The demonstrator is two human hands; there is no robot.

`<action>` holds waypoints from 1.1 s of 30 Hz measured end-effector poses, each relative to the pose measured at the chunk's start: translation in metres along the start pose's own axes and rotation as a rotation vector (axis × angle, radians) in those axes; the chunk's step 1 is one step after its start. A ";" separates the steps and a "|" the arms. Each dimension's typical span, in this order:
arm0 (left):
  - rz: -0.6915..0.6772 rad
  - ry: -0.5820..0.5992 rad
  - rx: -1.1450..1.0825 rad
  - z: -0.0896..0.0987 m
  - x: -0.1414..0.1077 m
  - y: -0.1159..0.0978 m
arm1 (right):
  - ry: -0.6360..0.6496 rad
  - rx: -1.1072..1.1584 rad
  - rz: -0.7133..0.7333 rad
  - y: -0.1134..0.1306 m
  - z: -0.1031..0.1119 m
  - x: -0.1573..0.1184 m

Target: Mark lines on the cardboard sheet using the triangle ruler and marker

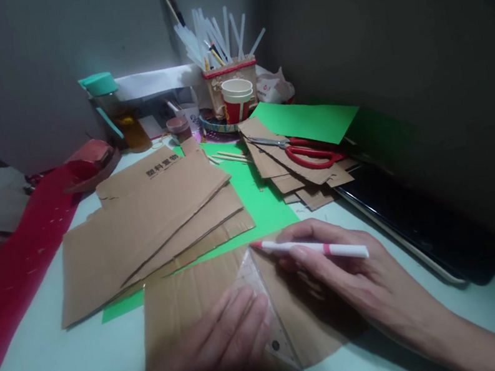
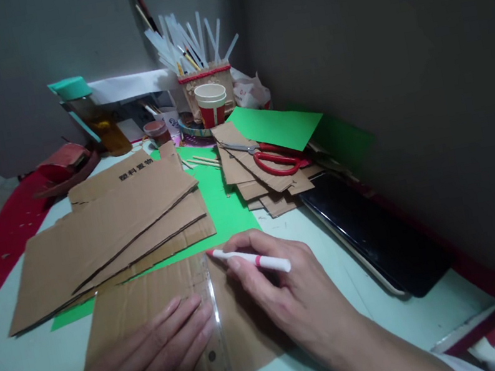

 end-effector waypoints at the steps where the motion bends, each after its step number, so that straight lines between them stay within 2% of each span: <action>1: -0.003 0.003 0.007 0.000 0.000 0.000 | -0.001 -0.004 0.003 0.001 0.000 0.000; 13: 0.004 0.016 0.044 -0.002 0.001 0.000 | -0.006 -0.029 0.043 0.004 -0.002 0.004; 19: -0.076 0.011 0.133 -0.012 -0.004 -0.008 | 0.001 -0.019 0.048 0.007 -0.002 0.000; 22: -0.039 -0.007 0.092 -0.013 -0.006 -0.006 | 0.002 -0.024 0.039 0.008 -0.001 -0.003; 27: -0.016 0.063 0.070 -0.015 -0.007 -0.006 | 0.015 -0.016 0.023 0.007 -0.001 -0.006; 33: 0.043 0.034 0.041 -0.008 0.002 -0.004 | 0.015 -0.050 0.051 0.009 0.003 -0.019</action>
Point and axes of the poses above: each hand's wrist, its own x-axis towards the middle knuckle, its own z-axis out of the back of the hand, y = z × x, the point moved 8 cm from there along x, towards the middle knuckle, and after that the axes turned 15 degrees about -y, right-handed, at the moved point
